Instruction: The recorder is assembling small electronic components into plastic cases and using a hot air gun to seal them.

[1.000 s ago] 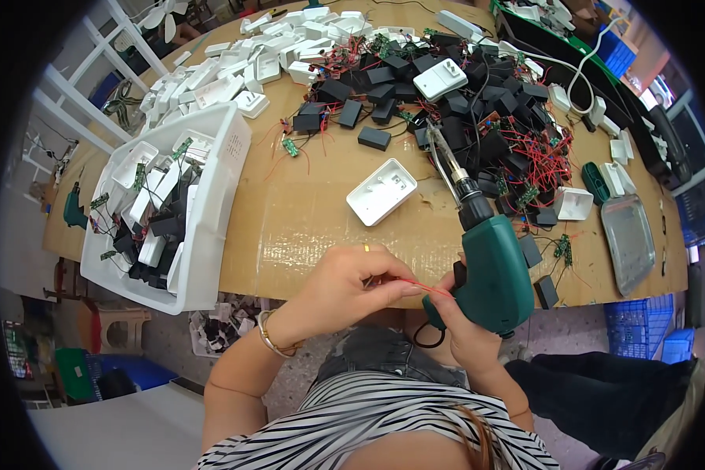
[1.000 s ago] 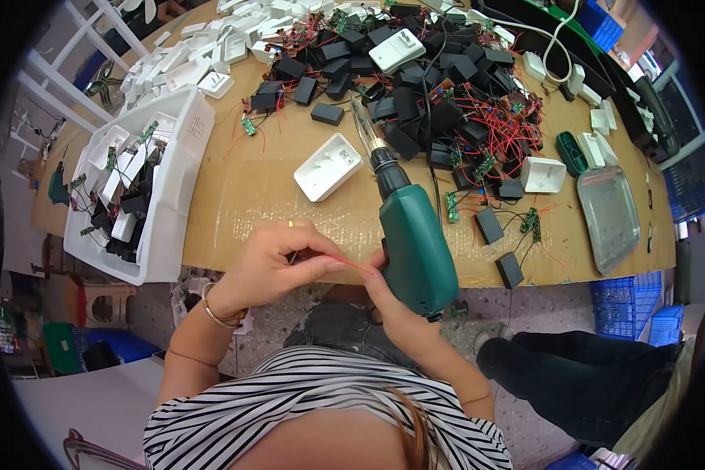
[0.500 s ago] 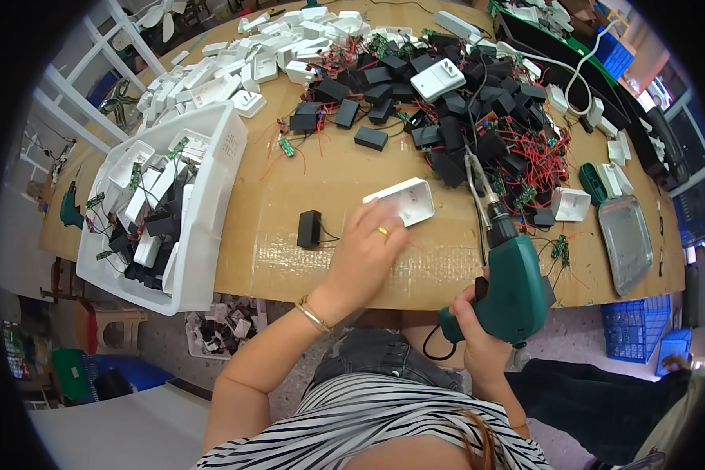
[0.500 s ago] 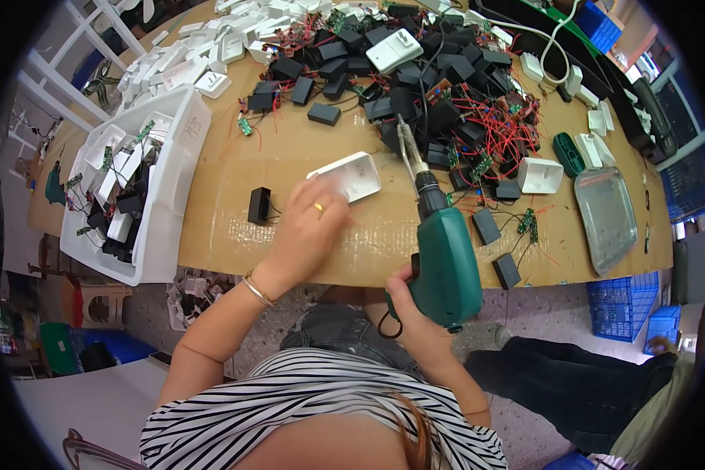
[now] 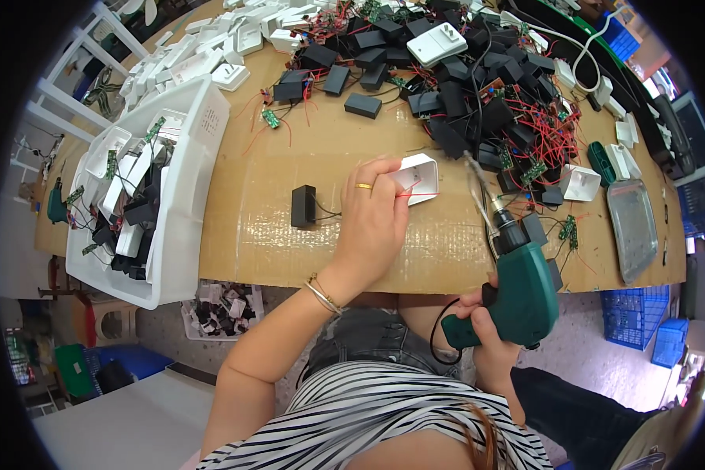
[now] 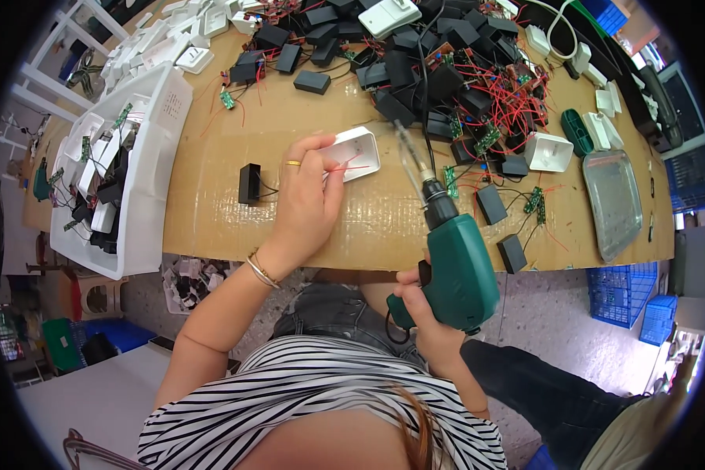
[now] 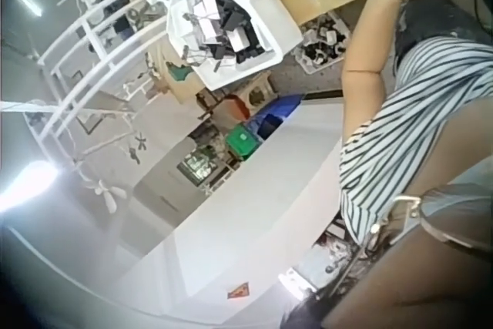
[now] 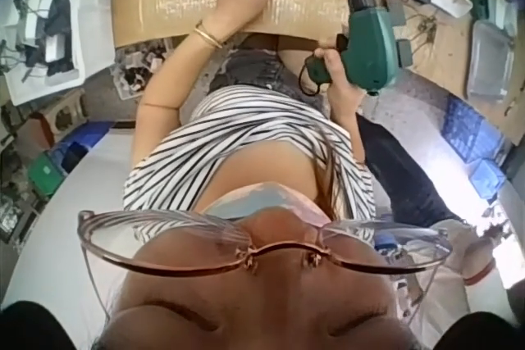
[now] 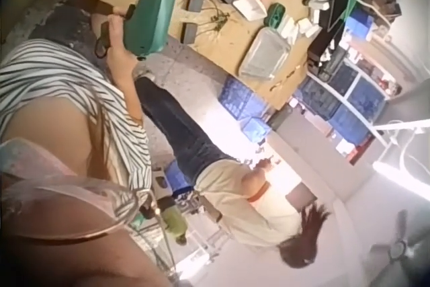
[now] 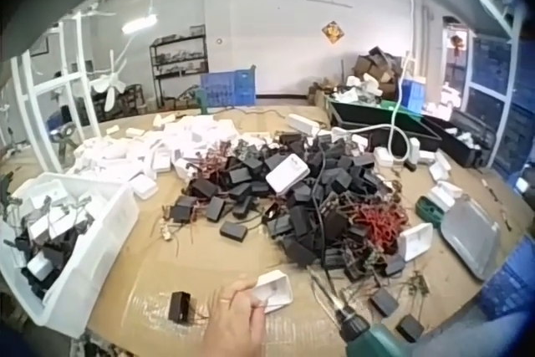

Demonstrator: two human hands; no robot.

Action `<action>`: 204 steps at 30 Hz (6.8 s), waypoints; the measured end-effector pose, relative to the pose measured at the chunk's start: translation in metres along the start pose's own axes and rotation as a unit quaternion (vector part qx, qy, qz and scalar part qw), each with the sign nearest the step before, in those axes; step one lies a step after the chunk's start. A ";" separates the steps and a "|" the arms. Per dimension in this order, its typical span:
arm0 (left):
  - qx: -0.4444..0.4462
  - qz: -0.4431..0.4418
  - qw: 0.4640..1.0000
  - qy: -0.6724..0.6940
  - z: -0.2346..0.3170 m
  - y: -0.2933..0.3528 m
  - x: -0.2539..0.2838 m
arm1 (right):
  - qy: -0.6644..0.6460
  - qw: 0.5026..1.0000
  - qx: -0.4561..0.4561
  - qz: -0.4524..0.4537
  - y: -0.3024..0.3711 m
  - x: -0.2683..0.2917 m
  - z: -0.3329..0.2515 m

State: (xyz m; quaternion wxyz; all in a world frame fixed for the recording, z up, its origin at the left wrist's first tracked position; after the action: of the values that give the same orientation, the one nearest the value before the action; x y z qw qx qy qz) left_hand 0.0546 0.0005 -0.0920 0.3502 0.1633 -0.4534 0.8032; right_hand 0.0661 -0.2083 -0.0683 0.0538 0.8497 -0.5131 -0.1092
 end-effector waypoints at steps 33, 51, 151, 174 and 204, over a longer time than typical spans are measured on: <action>-0.082 0.025 0.986 -0.146 -0.002 0.003 -0.014 | 0.160 0.983 0.086 0.001 -0.013 0.001 0.016; -0.063 -0.003 0.986 -0.154 -0.004 0.007 -0.014 | 0.150 0.986 0.060 -0.030 -0.016 0.007 0.020; -0.074 0.004 0.980 -0.185 -0.001 0.006 -0.016 | 0.164 0.984 0.041 -0.050 -0.021 0.013 0.021; -0.075 -0.009 0.979 -0.187 0.000 0.006 -0.014 | 0.167 0.985 0.032 -0.042 -0.020 0.012 0.019; -0.089 0.005 0.978 -0.188 -0.002 0.007 -0.016 | 0.173 0.984 0.035 -0.032 -0.021 0.009 0.018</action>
State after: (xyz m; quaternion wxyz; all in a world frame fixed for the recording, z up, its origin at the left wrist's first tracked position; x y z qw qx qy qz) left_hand 0.0608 -0.0071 -0.1070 0.2678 0.2769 -0.5817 0.7164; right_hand 0.0838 -0.2060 -0.0916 0.1087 0.8729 -0.4723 0.0553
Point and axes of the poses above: each hand's wrist, its own y-axis away from the middle knuckle, its own x-axis out of the back of the hand, z = x × y, the point moved 1 cm from there along -y, towards the middle knuckle, and after that the axes turned 4 degrees about -x, right-handed, at the moved point
